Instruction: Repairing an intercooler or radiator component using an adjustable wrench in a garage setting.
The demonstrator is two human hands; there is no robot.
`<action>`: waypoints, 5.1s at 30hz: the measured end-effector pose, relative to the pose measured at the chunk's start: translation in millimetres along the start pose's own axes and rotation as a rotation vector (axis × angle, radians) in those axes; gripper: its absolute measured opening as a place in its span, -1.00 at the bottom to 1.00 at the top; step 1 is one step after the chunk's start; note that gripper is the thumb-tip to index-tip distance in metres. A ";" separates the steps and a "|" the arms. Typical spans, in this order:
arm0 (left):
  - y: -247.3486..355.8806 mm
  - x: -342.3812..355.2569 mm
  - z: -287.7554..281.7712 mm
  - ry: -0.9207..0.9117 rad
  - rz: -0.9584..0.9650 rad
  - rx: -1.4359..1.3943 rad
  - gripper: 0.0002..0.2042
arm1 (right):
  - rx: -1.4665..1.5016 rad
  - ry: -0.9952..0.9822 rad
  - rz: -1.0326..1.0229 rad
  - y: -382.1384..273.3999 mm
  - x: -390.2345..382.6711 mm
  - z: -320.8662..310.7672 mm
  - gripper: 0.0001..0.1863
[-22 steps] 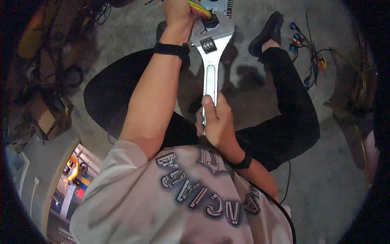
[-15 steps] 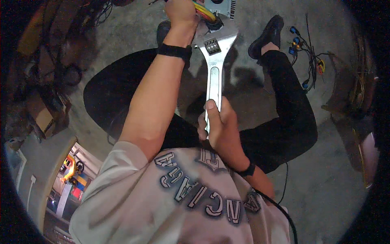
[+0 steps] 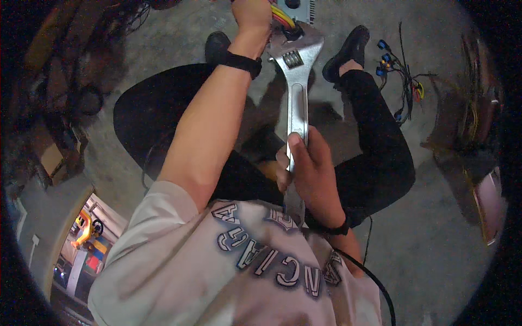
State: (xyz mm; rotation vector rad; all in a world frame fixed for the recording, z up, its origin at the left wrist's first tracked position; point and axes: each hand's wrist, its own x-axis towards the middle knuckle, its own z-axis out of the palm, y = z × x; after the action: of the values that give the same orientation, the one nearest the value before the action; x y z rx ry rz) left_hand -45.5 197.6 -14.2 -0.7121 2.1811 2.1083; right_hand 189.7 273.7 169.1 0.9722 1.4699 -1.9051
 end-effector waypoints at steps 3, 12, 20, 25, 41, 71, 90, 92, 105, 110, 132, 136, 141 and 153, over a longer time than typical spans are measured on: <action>-6.7 -9.7 3.2 -0.066 -0.037 -0.004 -0.64 | 0.078 -0.002 0.006 5.1 -8.2 -2.8 -0.77; -26.7 -27.6 16.5 -0.182 0.132 0.085 -0.62 | 0.320 0.082 0.218 -21.5 -34.6 -11.5 -0.79; -34.9 -28.7 29.6 -0.233 0.201 0.369 -0.57 | 0.162 0.210 0.154 -32.0 -44.2 -22.7 -0.83; -50.3 -20.6 30.3 -0.111 0.149 0.391 -0.64 | 0.426 0.073 0.208 -40.2 -51.3 -19.8 -0.81; 15.6 -1.2 7.1 -0.471 -0.336 -0.212 -0.74 | 0.169 0.048 0.081 15.8 -72.9 -58.8 -0.73; 35.2 -24.7 2.4 -0.719 -0.126 -0.040 -0.77 | -0.880 -0.132 -0.067 -90.9 67.4 -198.7 -0.66; 78.8 -79.8 9.8 -0.053 -0.088 -0.118 -0.82 | -1.014 -0.300 -0.121 -104.6 90.4 -203.7 -0.66; 49.9 -66.2 -10.6 -0.160 -0.119 -0.242 -0.81 | -1.003 -0.285 -0.078 -106.8 92.7 -194.8 -0.66; 39.4 -44.6 -31.5 -0.361 -0.069 -0.338 -0.74 | -1.044 -0.322 -0.483 -100.2 110.6 -184.3 -0.68; 43.3 -54.5 -22.6 -0.227 -0.062 -0.275 -0.73 | -1.023 -0.492 -0.259 -106.9 145.6 -194.3 -0.68; 45.7 -47.7 -34.9 -0.313 -0.056 -0.308 -0.78 | -1.381 -0.451 -0.044 -167.4 167.1 -162.2 -0.65; 40.5 -48.7 -34.6 -0.399 -0.061 -0.440 -0.85 | -1.359 -0.445 -0.578 -147.3 172.9 -190.0 -0.65; 48.6 -74.5 -18.8 -0.334 0.021 -0.342 -0.88 | -1.376 -0.523 -0.350 -170.1 165.0 -186.4 -0.65; 44.0 -83.0 -20.6 -0.491 0.047 -0.216 -0.90 | -1.337 -0.509 -0.368 -165.4 156.6 -205.1 -0.65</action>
State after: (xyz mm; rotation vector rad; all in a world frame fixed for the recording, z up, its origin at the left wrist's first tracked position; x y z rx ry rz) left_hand 20.0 202.2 56.1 -0.1190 1.7445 2.2586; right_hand 12.7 516.5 108.8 -0.3826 2.0782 -0.7980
